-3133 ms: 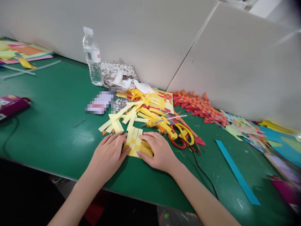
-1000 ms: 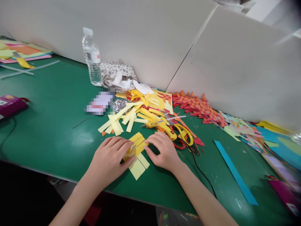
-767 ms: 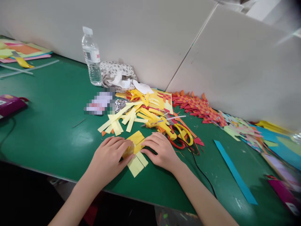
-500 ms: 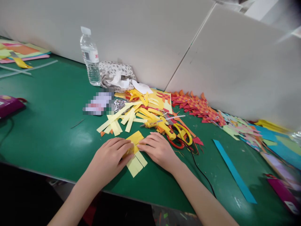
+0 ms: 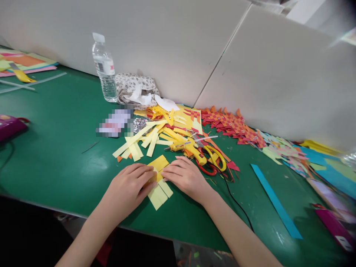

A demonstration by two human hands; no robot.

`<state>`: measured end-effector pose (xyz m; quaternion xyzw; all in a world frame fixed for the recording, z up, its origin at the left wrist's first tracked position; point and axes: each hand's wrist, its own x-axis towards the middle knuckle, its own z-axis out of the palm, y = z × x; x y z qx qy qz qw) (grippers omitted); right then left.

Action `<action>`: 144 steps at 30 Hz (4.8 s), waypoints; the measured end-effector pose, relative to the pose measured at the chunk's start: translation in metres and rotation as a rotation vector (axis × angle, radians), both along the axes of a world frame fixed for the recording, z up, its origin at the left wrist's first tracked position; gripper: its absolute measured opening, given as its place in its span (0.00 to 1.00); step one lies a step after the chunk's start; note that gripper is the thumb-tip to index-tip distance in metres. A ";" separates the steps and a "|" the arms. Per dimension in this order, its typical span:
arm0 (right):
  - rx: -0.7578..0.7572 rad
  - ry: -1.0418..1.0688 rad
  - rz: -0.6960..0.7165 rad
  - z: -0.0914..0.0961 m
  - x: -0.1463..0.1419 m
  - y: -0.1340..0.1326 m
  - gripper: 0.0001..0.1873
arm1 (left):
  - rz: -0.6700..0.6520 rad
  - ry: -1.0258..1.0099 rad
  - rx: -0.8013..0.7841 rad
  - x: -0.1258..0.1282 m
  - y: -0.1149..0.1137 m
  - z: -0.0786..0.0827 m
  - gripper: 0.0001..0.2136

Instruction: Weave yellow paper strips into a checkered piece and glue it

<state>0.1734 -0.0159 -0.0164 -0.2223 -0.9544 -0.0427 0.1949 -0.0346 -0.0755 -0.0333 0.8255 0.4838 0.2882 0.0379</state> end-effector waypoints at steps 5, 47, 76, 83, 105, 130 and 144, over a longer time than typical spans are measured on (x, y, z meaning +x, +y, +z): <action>0.003 -0.023 0.000 -0.001 -0.002 0.002 0.10 | -0.016 -0.002 0.010 0.001 0.000 0.001 0.09; -0.469 0.224 -0.031 0.013 -0.009 -0.020 0.19 | -0.034 0.103 0.027 0.000 -0.005 -0.003 0.11; -0.148 0.497 -0.767 -0.009 0.032 0.027 0.23 | -0.100 0.059 0.119 0.001 -0.004 -0.003 0.11; -0.366 0.619 -0.550 -0.012 0.032 0.028 0.24 | -0.083 0.103 0.053 0.001 -0.005 0.001 0.12; -0.401 0.599 -0.537 -0.011 0.031 0.030 0.22 | -0.077 0.062 0.022 -0.001 -0.005 -0.002 0.11; 0.112 0.469 -0.392 0.005 0.028 0.012 0.14 | -0.077 0.055 0.006 0.000 -0.005 0.000 0.11; 0.130 0.481 -0.340 0.005 0.026 0.012 0.16 | -0.077 0.078 -0.008 0.000 -0.006 0.000 0.11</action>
